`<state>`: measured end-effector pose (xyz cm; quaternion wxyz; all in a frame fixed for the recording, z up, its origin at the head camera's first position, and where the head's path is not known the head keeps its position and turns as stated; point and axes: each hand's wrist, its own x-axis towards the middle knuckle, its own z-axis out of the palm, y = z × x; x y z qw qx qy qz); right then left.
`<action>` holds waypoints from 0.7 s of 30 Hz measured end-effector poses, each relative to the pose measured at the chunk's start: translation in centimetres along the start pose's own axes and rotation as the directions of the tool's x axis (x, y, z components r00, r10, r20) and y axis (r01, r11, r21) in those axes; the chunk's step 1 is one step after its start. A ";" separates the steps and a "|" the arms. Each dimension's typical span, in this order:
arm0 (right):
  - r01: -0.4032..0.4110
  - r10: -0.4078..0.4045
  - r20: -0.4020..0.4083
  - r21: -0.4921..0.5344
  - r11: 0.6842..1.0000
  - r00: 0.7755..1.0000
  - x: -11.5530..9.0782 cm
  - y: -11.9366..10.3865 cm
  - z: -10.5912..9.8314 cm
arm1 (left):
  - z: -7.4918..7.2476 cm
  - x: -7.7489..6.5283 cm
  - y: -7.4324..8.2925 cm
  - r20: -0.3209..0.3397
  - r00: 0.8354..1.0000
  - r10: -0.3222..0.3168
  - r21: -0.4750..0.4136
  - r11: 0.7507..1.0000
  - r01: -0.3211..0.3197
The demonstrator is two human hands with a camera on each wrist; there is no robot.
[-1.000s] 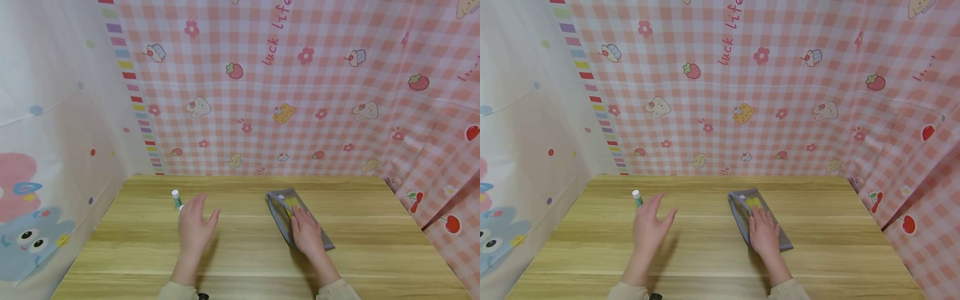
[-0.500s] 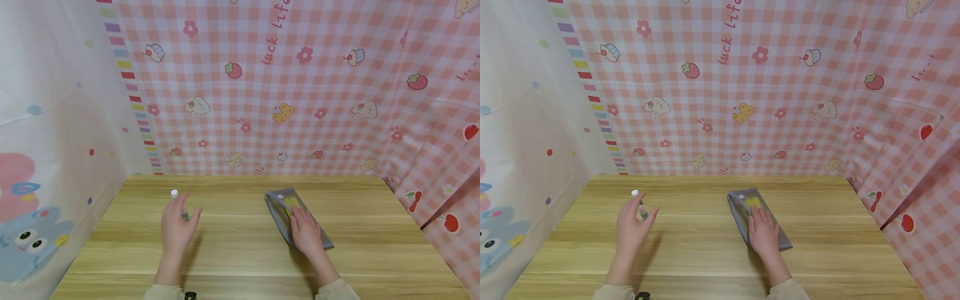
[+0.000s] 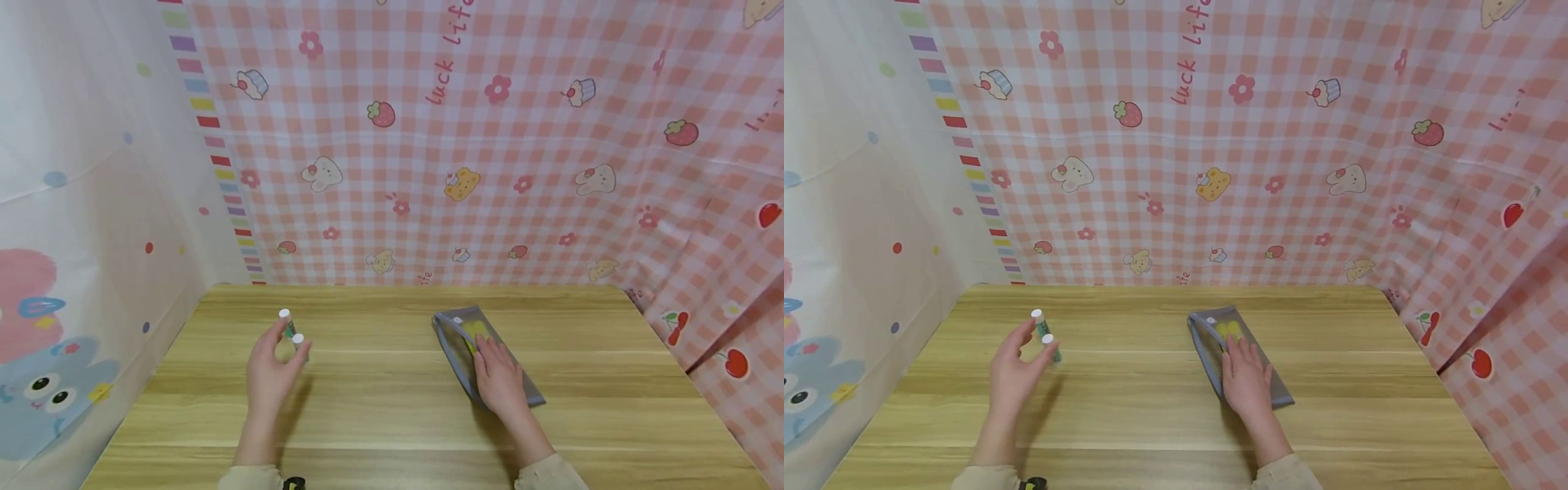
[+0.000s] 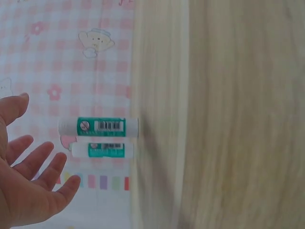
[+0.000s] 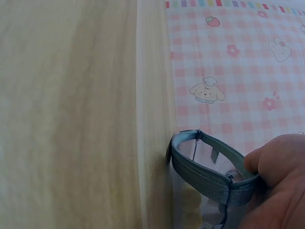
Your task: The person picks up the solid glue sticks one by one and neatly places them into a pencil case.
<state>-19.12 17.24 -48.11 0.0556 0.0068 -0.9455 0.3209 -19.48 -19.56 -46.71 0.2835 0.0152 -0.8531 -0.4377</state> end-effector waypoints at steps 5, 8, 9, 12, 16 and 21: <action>0.002 -0.002 0.000 0.000 1.000 1.000 0.0 0.0 0.0 | -0.5 0.4 -0.3 0.072 0.987 -0.143 -0.073 0.986 0.148; 0.009 -0.009 -0.008 -0.003 1.000 1.000 0.0 -0.1 -0.1 | -0.8 0.5 -0.3 0.127 0.970 -0.209 -0.126 0.966 0.225; 0.009 -0.009 -0.008 -0.005 1.000 1.000 0.0 -0.1 -0.1 | -0.9 0.6 -0.3 0.144 0.963 -0.229 -0.138 0.959 0.248; 0.012 -0.012 -0.013 -0.007 1.000 1.000 0.0 -0.2 -0.2 | -1.0 0.8 -0.5 0.189 0.939 -0.288 -0.208 0.923 0.325; 0.007 -0.007 -0.005 0.001 1.000 1.000 0.0 -0.1 -0.1 | -1.0 1.1 -0.8 0.214 0.917 -0.338 -0.299 0.871 0.390; 0.009 -0.009 0.000 0.006 1.000 1.000 0.0 0.0 0.0 | -1.2 1.4 -0.9 0.250 0.904 -0.346 -0.310 0.856 0.414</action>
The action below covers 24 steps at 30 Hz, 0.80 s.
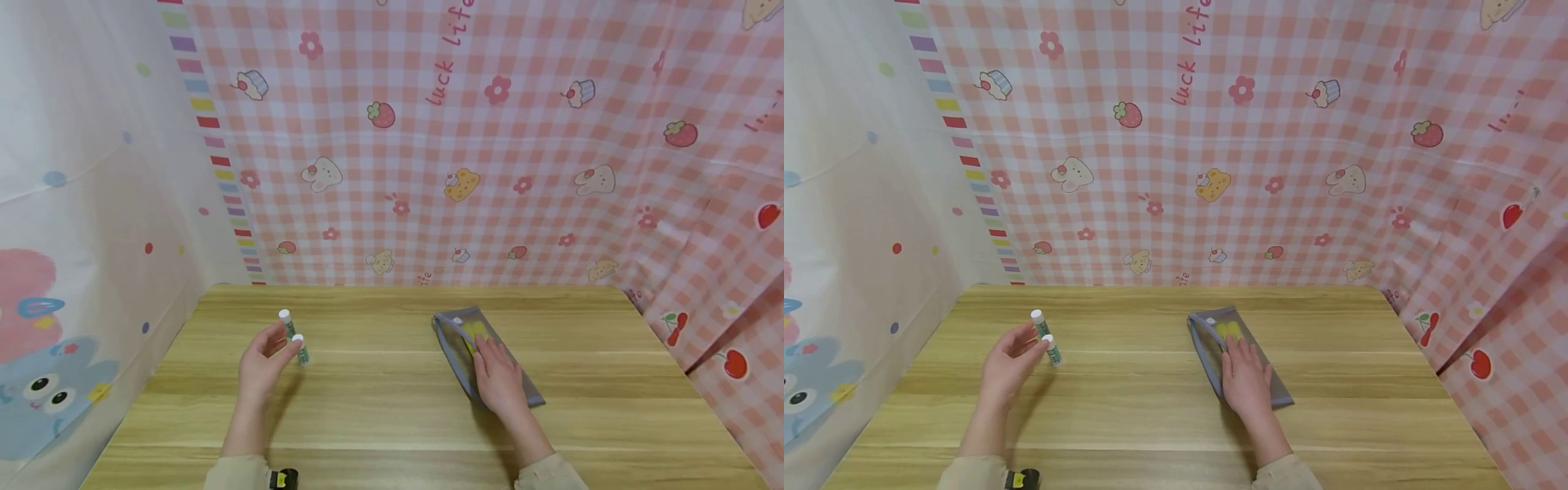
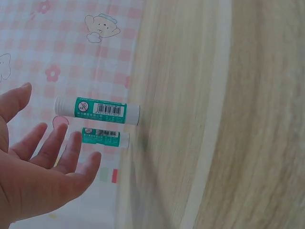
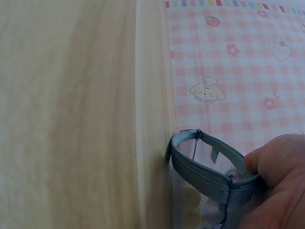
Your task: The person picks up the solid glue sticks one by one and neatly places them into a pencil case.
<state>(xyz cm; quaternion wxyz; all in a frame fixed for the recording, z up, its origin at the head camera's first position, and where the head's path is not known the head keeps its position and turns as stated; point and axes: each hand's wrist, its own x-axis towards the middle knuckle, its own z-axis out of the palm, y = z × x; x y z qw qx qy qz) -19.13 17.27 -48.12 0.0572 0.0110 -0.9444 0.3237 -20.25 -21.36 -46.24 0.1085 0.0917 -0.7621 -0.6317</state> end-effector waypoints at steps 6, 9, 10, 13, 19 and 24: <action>-0.004 0.004 0.003 -0.001 1.000 1.000 0.0 -0.1 -0.1 | -0.3 0.2 0.3 0.058 0.996 -0.065 0.002 0.998 0.065; -0.002 0.002 -0.001 0.000 1.000 1.000 0.0 -0.1 -0.1 | -0.2 0.3 0.2 0.045 0.995 -0.090 -0.028 0.995 0.092; -0.003 0.003 0.000 0.000 1.000 1.000 0.0 -0.1 -0.1 | -0.1 0.4 0.1 0.041 0.994 -0.097 -0.037 0.994 0.098; -0.004 0.004 -0.001 0.003 1.000 1.000 0.0 -0.1 -0.1 | 0.1 0.5 -0.2 0.036 0.993 -0.114 -0.056 0.992 0.116; -0.010 0.010 0.009 0.007 1.000 1.000 0.0 0.1 -0.1 | 0.2 0.8 -0.7 0.047 0.986 -0.159 -0.046 0.986 0.161; -0.009 0.009 0.010 0.012 1.000 1.000 0.0 0.1 -0.1 | 0.3 1.0 -1.0 0.058 0.981 -0.184 -0.022 0.982 0.186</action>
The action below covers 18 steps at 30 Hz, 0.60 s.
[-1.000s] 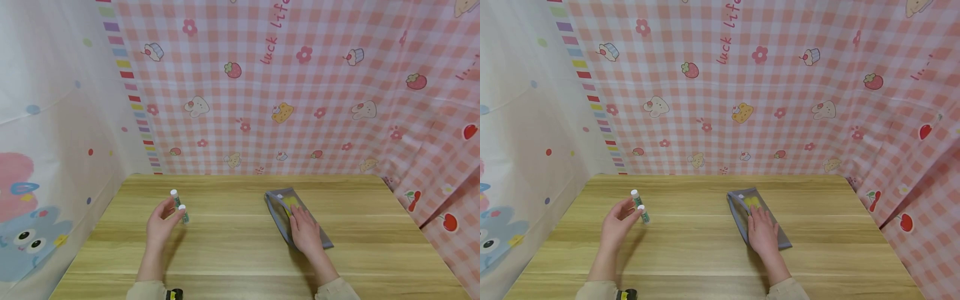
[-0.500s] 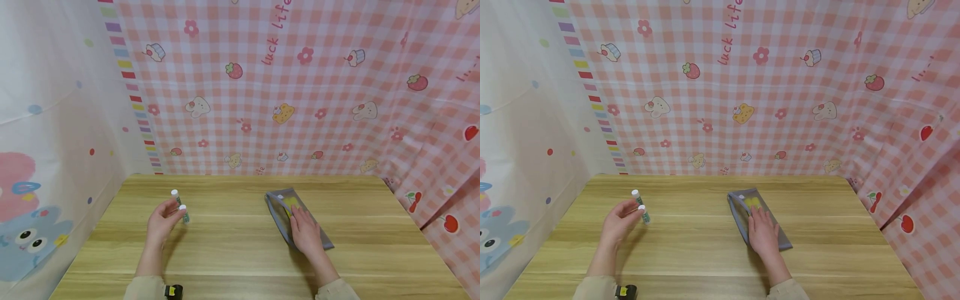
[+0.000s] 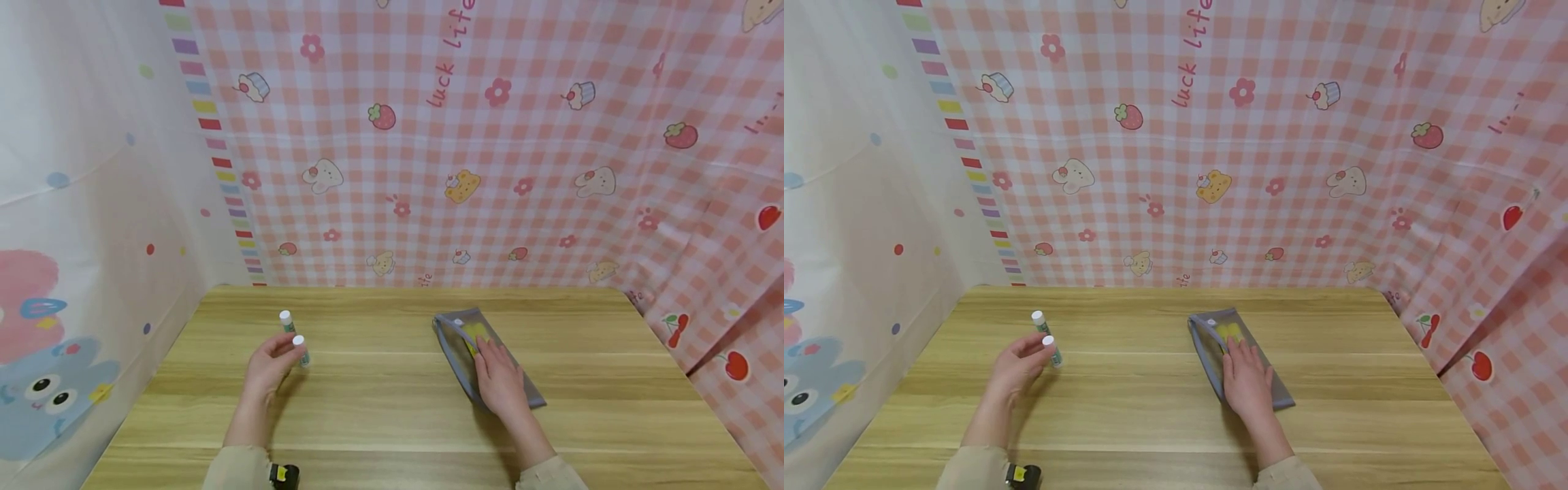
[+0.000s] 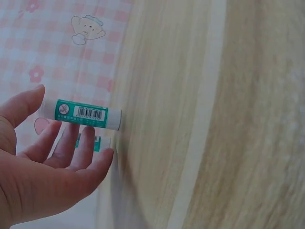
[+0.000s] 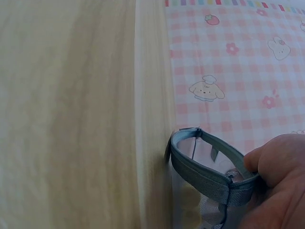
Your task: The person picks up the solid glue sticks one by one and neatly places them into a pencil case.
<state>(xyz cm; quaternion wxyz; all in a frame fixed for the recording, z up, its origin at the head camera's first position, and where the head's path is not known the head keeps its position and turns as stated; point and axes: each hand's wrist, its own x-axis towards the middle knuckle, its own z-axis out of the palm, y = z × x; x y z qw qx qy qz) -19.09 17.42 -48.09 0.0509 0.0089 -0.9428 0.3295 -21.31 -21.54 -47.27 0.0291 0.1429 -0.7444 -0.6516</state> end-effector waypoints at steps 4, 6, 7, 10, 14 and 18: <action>-0.002 0.002 0.000 0.000 1.000 1.000 0.0 0.0 0.0 | 0.2 0.2 -0.2 0.006 1.000 0.000 -0.018 1.000 0.001; -0.002 0.002 0.000 -0.001 1.000 1.000 0.0 0.0 0.0 | 0.3 0.2 -0.3 0.004 1.000 -0.003 -0.030 1.000 0.003; -0.002 0.002 0.000 -0.001 1.000 1.000 0.0 0.0 0.0 | 0.4 0.2 -0.3 0.004 1.000 -0.004 -0.032 0.999 0.004; -0.004 0.004 0.004 -0.002 1.000 1.000 0.0 0.0 0.0 | 0.5 0.4 -0.4 0.002 1.000 -0.011 -0.028 1.000 0.011; -0.006 0.006 0.008 -0.002 1.000 1.000 0.1 0.1 0.0 | 0.5 0.4 -0.6 -0.005 1.000 -0.012 -0.025 1.000 0.012; -0.004 0.004 0.005 0.000 1.000 1.000 0.1 0.1 0.0 | 0.6 0.5 -0.8 -0.013 1.000 -0.005 -0.029 1.000 0.005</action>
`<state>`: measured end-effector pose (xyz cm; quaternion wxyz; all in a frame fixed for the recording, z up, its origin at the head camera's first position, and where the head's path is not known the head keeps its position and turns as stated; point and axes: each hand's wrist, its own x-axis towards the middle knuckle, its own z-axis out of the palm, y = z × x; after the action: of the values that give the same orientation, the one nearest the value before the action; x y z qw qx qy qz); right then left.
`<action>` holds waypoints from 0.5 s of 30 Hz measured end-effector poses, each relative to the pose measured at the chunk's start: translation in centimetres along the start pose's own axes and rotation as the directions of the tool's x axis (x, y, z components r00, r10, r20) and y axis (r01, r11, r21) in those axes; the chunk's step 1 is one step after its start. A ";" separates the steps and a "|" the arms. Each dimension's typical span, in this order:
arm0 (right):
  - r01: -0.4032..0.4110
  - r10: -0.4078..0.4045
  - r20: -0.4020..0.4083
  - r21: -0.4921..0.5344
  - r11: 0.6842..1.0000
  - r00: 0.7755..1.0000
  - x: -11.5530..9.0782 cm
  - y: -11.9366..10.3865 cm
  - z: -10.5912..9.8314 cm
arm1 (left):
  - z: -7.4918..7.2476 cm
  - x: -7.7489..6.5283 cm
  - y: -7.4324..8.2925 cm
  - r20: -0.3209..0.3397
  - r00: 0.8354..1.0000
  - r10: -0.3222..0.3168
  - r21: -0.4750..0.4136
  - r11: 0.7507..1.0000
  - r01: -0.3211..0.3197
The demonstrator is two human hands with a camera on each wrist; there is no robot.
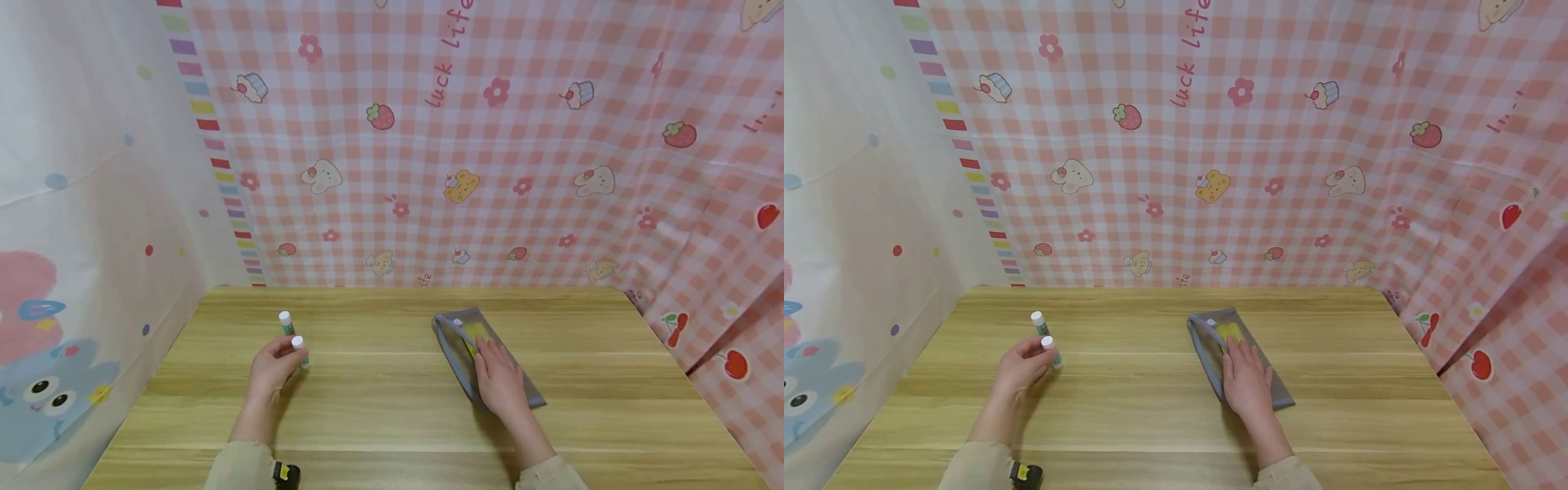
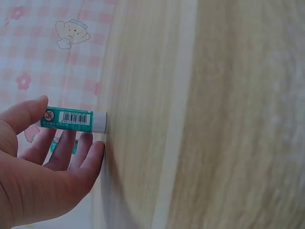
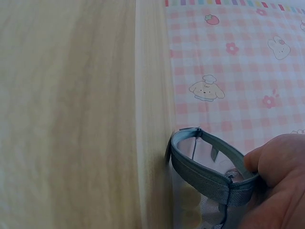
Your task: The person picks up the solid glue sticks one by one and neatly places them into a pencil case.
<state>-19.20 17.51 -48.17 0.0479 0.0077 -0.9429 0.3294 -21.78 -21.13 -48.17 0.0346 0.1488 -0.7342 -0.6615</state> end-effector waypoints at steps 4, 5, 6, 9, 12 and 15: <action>0.007 -0.007 -0.006 -0.006 1.000 1.000 0.0 0.0 0.0 | 0.1 0.0 -0.1 -0.004 1.000 0.007 -0.005 1.000 -0.007; 0.007 -0.007 -0.007 -0.007 1.000 1.000 0.0 0.0 0.0 | 0.1 -0.1 -0.1 -0.007 1.000 0.005 -0.001 1.000 -0.005; 0.008 -0.008 -0.007 -0.009 1.000 1.000 0.0 0.0 0.0 | 0.1 -0.1 -0.1 -0.008 1.000 0.002 0.005 1.000 -0.002; 0.008 -0.008 -0.007 -0.012 1.000 1.000 0.0 0.0 0.0 | 0.1 -0.1 -0.1 -0.011 1.000 -0.006 0.016 1.000 0.006; 0.010 -0.010 -0.008 -0.012 1.000 1.000 -0.1 0.0 0.0 | 0.1 -0.1 -0.2 -0.012 1.000 -0.006 0.014 1.000 0.006; 0.013 -0.013 -0.009 -0.011 1.000 1.000 -0.1 0.0 0.0 | 0.0 0.0 -0.3 -0.011 1.000 -0.003 0.019 1.000 0.003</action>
<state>-19.11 17.48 -48.20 0.0546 0.0122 -0.9444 0.3241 -21.72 -21.16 -48.45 0.0360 0.1538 -0.7402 -0.6536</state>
